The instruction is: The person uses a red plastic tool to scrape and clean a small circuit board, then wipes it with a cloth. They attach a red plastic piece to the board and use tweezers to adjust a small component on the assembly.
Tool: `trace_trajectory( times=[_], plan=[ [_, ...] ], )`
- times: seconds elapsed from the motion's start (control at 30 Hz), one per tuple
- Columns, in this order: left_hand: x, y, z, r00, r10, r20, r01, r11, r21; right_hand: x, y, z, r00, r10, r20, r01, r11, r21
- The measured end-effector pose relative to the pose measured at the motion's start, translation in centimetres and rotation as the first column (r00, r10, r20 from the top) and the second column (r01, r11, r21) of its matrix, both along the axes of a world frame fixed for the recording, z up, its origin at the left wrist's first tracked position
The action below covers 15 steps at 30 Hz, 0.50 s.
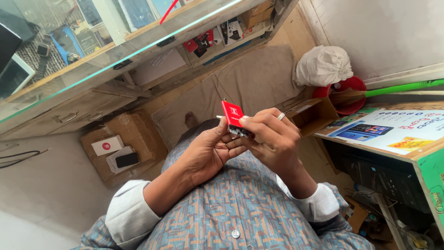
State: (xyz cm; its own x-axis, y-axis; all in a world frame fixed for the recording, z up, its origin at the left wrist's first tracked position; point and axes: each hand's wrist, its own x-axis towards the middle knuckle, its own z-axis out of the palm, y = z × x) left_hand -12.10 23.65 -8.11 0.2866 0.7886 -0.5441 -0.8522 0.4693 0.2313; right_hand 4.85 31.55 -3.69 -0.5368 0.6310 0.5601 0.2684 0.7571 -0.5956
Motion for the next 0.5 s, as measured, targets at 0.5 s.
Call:
trace_trajectory(
  times=[0.5],
  plan=[
    [-4.8, -1.6, -0.1, 0.308, 0.182, -0.934, 0.317, 0.906, 0.281, -0.7, 3.0, -1.5, 0.970, 0.198, 0.139, -0.072, 0.786, -0.614]
  ],
)
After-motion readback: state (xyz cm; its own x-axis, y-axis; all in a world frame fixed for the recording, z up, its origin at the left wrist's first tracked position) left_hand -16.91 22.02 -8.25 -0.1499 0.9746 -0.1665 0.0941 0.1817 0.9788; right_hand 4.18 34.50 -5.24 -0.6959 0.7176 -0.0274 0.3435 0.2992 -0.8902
